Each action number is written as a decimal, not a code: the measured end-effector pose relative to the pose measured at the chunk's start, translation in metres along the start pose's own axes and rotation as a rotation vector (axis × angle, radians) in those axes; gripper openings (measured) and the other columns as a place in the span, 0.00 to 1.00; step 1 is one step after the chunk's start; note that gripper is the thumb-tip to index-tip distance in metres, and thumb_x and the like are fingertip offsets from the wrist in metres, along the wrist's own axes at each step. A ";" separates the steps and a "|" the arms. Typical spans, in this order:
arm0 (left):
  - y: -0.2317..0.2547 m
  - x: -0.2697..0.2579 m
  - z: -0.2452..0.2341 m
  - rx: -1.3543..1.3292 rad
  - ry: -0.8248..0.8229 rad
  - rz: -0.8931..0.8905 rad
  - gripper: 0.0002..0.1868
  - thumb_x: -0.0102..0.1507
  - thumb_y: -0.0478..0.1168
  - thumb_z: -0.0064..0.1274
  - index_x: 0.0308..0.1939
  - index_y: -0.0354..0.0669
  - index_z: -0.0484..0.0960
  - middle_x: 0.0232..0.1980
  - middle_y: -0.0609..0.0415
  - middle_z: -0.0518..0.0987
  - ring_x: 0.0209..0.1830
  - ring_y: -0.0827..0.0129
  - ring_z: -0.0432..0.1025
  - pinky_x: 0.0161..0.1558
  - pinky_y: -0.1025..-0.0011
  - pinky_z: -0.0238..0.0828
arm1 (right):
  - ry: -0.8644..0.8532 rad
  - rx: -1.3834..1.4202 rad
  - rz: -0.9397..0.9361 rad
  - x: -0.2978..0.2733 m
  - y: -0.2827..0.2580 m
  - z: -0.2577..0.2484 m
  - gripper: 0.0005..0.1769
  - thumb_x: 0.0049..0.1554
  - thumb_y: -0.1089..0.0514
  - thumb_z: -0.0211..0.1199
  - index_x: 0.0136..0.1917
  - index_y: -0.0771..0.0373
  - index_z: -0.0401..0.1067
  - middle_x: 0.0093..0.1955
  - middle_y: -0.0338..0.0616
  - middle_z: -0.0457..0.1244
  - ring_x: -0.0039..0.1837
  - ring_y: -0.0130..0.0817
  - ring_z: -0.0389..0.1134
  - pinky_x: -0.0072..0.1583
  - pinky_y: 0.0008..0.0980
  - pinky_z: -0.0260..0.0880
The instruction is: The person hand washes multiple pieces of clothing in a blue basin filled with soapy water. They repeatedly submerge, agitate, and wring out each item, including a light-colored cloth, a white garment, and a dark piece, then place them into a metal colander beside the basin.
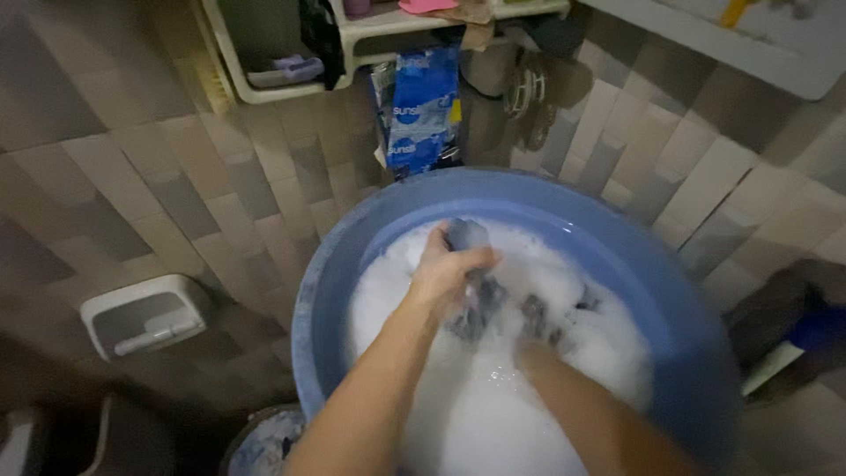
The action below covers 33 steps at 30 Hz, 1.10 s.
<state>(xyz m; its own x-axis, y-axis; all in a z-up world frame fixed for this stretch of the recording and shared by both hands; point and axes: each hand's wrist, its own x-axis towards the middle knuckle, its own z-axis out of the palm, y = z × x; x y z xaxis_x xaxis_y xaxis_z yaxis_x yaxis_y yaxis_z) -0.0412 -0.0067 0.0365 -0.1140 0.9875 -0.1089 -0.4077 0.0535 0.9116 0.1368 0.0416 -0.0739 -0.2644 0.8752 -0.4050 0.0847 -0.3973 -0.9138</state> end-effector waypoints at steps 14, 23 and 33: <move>-0.004 0.014 -0.014 -0.492 0.036 -0.206 0.39 0.57 0.63 0.57 0.67 0.47 0.74 0.65 0.50 0.77 0.62 0.61 0.69 0.59 0.60 0.65 | 0.434 -0.052 -0.609 -0.029 -0.077 0.028 0.24 0.68 0.42 0.52 0.57 0.66 0.72 0.52 0.57 0.67 0.54 0.49 0.68 0.55 0.48 0.69; -0.038 0.013 0.013 -0.397 0.183 -0.231 0.37 0.62 0.66 0.55 0.63 0.42 0.73 0.54 0.45 0.74 0.51 0.55 0.70 0.52 0.56 0.68 | 0.523 0.180 -0.120 0.014 -0.040 0.062 0.27 0.65 0.43 0.51 0.64 0.67 0.72 0.53 0.62 0.68 0.54 0.52 0.69 0.56 0.50 0.70; -0.018 0.023 0.008 -0.534 0.185 -0.072 0.35 0.61 0.64 0.55 0.60 0.42 0.75 0.48 0.45 0.71 0.42 0.54 0.67 0.46 0.52 0.70 | 0.497 -0.461 -0.628 0.023 -0.005 0.070 0.29 0.59 0.49 0.49 0.67 0.71 0.60 0.58 0.57 0.62 0.59 0.47 0.63 0.60 0.47 0.62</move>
<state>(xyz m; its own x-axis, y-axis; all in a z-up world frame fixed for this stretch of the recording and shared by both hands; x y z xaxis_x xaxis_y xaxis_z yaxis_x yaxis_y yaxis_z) -0.0289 0.0159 0.0208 -0.2067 0.9390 -0.2749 -0.8162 -0.0105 0.5777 0.0633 0.0445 -0.0762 0.0421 0.9531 0.2996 0.4675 0.2462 -0.8490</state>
